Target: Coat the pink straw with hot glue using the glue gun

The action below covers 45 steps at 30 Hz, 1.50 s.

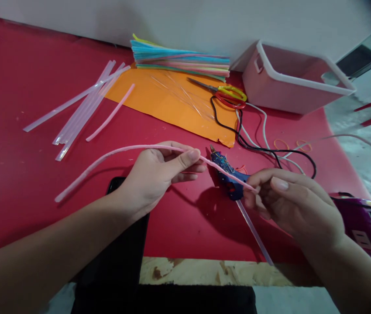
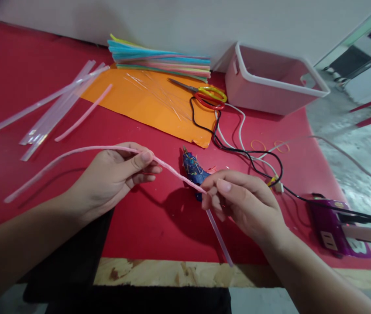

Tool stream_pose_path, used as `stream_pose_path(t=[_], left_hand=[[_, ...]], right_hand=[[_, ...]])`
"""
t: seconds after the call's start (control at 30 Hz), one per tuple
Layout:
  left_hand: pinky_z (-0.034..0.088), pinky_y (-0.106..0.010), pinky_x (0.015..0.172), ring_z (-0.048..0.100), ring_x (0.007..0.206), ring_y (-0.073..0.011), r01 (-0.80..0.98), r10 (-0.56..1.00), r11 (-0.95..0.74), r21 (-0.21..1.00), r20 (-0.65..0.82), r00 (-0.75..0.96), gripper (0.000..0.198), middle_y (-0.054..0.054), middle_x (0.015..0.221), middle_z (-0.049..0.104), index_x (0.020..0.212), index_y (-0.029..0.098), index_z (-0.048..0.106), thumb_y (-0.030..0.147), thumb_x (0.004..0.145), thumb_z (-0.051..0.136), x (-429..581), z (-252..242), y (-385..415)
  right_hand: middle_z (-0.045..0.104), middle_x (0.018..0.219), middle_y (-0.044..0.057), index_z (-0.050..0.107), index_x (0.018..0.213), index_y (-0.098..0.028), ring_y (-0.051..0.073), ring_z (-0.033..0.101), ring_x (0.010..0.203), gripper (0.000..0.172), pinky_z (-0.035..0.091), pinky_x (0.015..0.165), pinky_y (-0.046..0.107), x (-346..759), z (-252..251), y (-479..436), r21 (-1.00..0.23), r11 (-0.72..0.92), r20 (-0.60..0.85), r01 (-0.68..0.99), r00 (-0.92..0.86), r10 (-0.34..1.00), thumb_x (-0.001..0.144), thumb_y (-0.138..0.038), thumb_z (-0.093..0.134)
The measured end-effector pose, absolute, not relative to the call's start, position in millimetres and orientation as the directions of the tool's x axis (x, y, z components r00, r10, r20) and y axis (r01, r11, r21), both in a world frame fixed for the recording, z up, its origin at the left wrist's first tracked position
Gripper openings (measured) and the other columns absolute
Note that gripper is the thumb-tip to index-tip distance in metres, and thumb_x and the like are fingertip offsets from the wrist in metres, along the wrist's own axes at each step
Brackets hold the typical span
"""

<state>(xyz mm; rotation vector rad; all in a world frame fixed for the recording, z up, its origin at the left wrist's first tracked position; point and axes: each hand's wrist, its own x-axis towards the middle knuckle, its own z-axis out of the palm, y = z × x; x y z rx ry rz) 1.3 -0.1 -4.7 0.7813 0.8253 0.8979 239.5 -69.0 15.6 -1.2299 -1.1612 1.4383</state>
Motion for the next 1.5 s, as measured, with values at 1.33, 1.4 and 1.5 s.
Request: stream_pose_path(t=[1.33,1.4,1.5], left_hand=[[0.06,-0.019,0.069,0.073,0.071,-0.0092,-0.465,0.835,0.477,0.746,-0.22,0.504,0.016,0.003,0.076,0.075,0.079,0.017,0.075,0.025,0.079,0.089,2.7,-2.0,0.5],[0.061,-0.019,0.069,0.073,0.072,-0.0093,-0.467,0.835,0.468,0.75,-0.204,0.511,0.016,0.003,0.076,0.076,0.079,0.017,0.075,0.024,0.079,0.089,2.8,-2.9,0.3],[0.061,-0.018,0.069,0.074,0.074,-0.0093,-0.467,0.838,0.441,0.767,-0.165,0.521,0.012,0.003,0.077,0.077,0.08,0.017,0.076,0.023,0.082,0.087,2.9,-4.8,0.2]], right_hand=[[0.071,0.061,0.004,0.074,0.078,-0.019,0.013,0.057,0.044,0.034,0.043,0.039,0.022,235.9,21.8,-81.1,-0.967,-0.255,-0.253,0.032,-0.286,0.924,0.089,-0.052,0.074],[0.069,0.057,0.004,0.072,0.073,-0.018,0.01,0.054,0.041,0.036,0.038,0.037,0.02,235.1,21.8,-82.8,-0.954,-0.296,-0.297,0.048,-0.269,0.916,0.087,-0.051,0.077],[0.066,0.055,0.003,0.068,0.07,-0.016,0.007,0.049,0.039,0.038,0.031,0.035,0.018,234.8,21.1,-84.9,-0.939,-0.339,-0.341,0.055,-0.257,0.904,0.088,-0.048,0.078]])
